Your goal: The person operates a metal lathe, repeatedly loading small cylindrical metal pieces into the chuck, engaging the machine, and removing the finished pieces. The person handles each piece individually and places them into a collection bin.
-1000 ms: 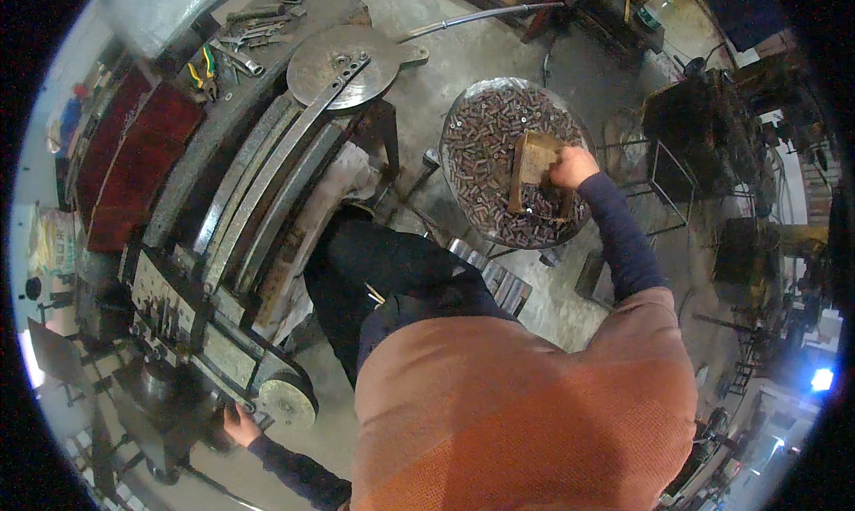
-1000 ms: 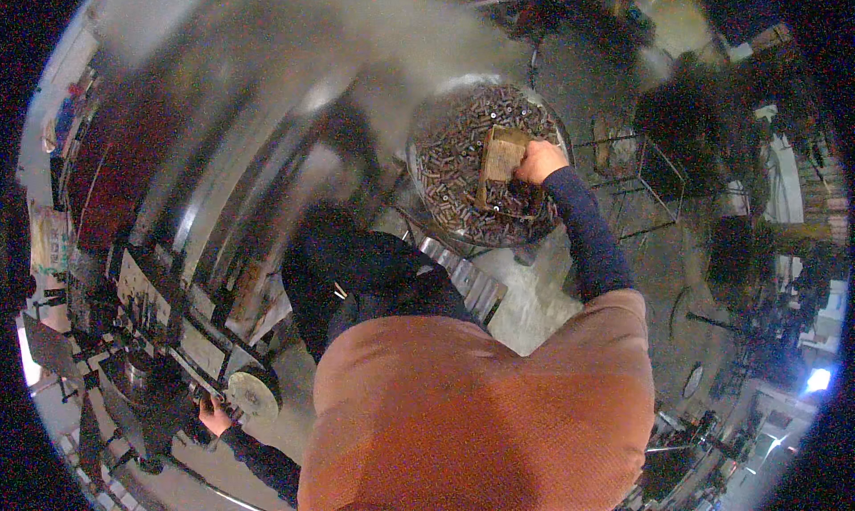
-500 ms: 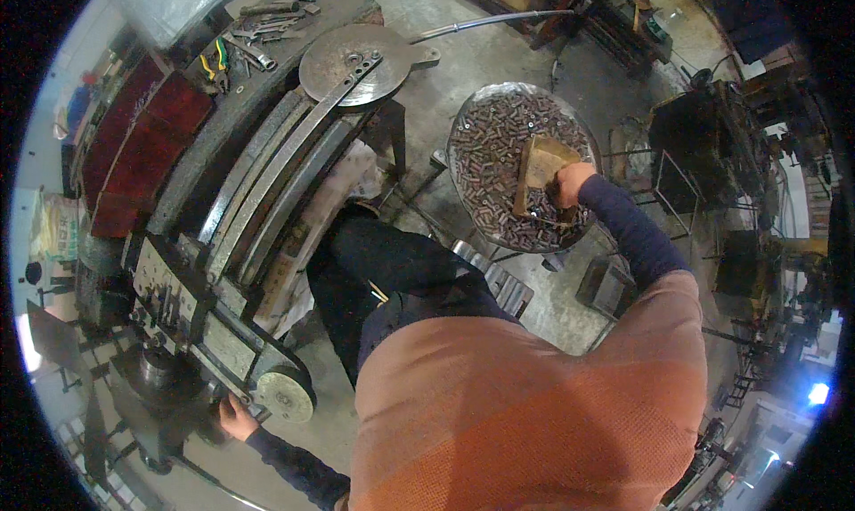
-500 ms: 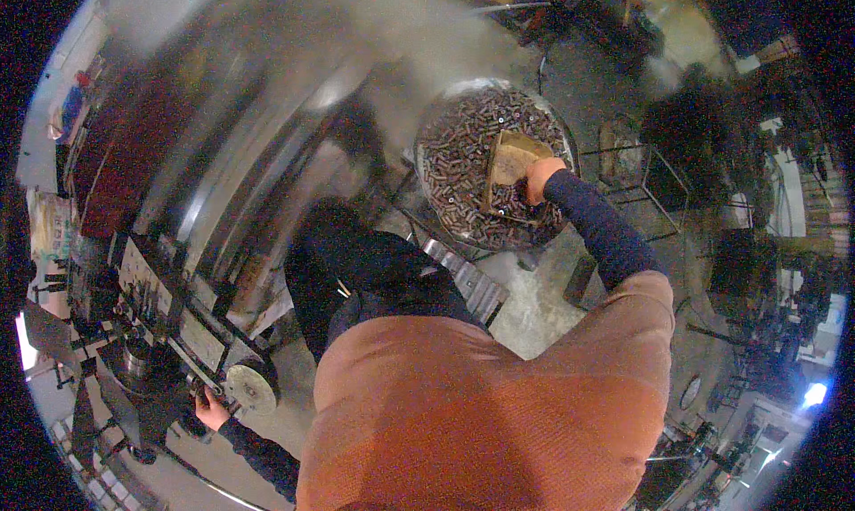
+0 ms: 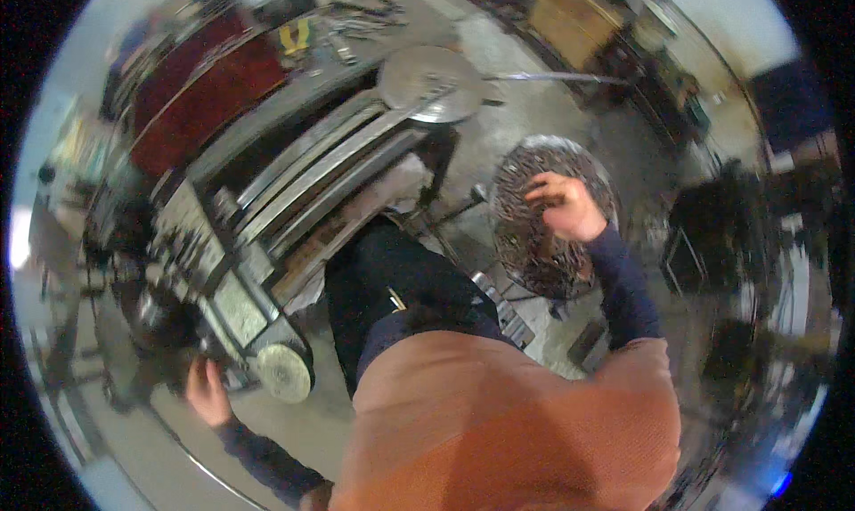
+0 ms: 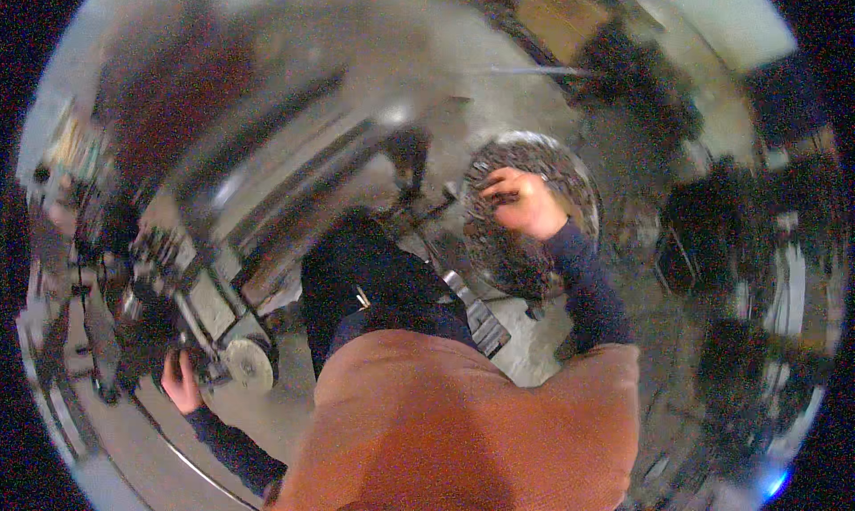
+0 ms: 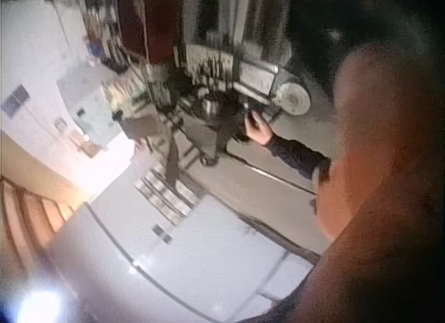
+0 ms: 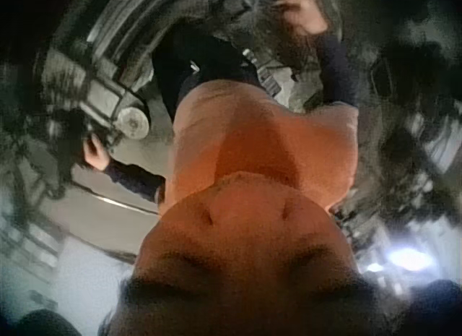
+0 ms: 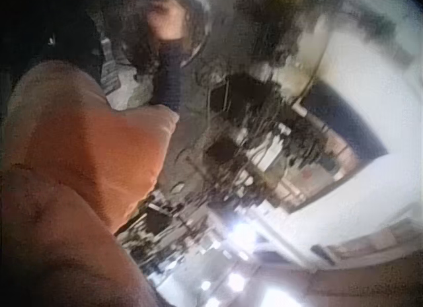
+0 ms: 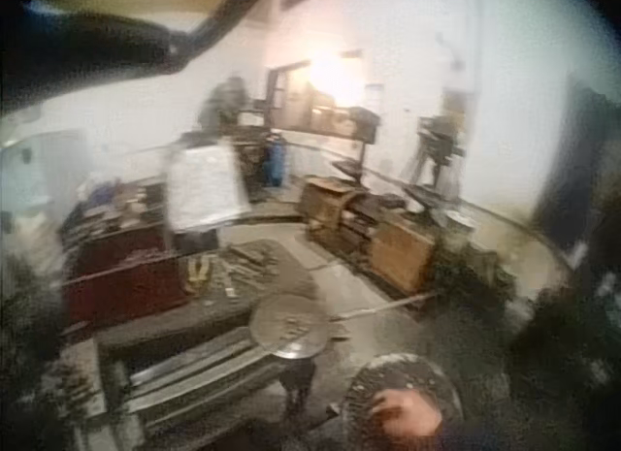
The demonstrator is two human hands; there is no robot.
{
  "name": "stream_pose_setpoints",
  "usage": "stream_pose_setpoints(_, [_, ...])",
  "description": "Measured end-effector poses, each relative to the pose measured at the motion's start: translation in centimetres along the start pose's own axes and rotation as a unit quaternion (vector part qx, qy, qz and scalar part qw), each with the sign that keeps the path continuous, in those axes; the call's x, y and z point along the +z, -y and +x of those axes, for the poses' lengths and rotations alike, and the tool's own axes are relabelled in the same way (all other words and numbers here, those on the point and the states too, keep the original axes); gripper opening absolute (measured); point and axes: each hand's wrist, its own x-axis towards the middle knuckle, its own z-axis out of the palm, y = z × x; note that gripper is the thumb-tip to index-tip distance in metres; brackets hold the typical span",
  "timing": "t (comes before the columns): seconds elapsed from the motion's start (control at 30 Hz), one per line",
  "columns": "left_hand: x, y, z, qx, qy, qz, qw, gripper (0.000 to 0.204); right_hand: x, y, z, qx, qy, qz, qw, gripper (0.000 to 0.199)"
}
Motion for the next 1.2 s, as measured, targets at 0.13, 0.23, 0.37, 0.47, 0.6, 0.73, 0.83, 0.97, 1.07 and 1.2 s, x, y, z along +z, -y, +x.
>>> stream_pose_setpoints(0.13, [0.6,-7.2,-0.1,0.015,0.009,-0.093,0.996,0.026,6.0,8.9,7.6,-0.174,0.068,0.212,0.959,0.043])
stream_pose_setpoints(0.23, [2.2,-11.9,0.0,0.072,0.099,-0.123,0.985,0.022,10.8,14.1,11.4,-0.264,0.11,0.323,0.902,0.045])
stream_pose_setpoints(0.37, [4.8,-15.0,-0.8,0.116,0.158,-0.247,0.949,0.018,14.5,19.2,13.4,-0.324,0.146,0.364,0.861,0.041])
stream_pose_setpoints(0.47, [5.7,-16.1,-0.9,0.103,0.17,-0.26,0.945,0.021,15.6,20.4,13.8,-0.323,0.154,0.367,0.859,0.038])
stream_pose_setpoints(0.6, [6.4,-16.3,-0.6,0.101,0.173,-0.276,0.94,0.024,16.2,20.6,13.8,-0.313,0.164,0.392,0.85,0.036])
stream_pose_setpoints(0.73, [6.5,-16.3,-0.4,0.09,0.175,-0.286,0.938,0.025,16.7,20.4,13.8,-0.321,0.17,0.406,0.839,0.038])
stream_pose_setpoints(0.83, [6.6,-16.3,-0.5,0.074,0.182,-0.294,0.935,0.022,16.6,20.9,13.7,-0.341,0.164,0.377,0.845,0.037])
stream_pose_setpoints(0.97, [7.7,-16.1,-0.8,0.078,0.188,-0.305,0.931,0.021,16.1,21.4,13.5,-0.412,0.119,0.262,0.865,0.039])
stream_pose_setpoints(1.07, [8.3,-15.8,-1.0,0.074,0.174,-0.298,0.936,0.02,15.6,22.2,13.2,-0.45,0.086,0.172,0.872,0.041])
stream_pose_setpoints(1.2, [8.4,-15.3,-1.3,0.023,0.199,-0.431,0.88,0.023,15.3,23.1,13.0,-0.457,0.078,0.159,0.872,0.04])
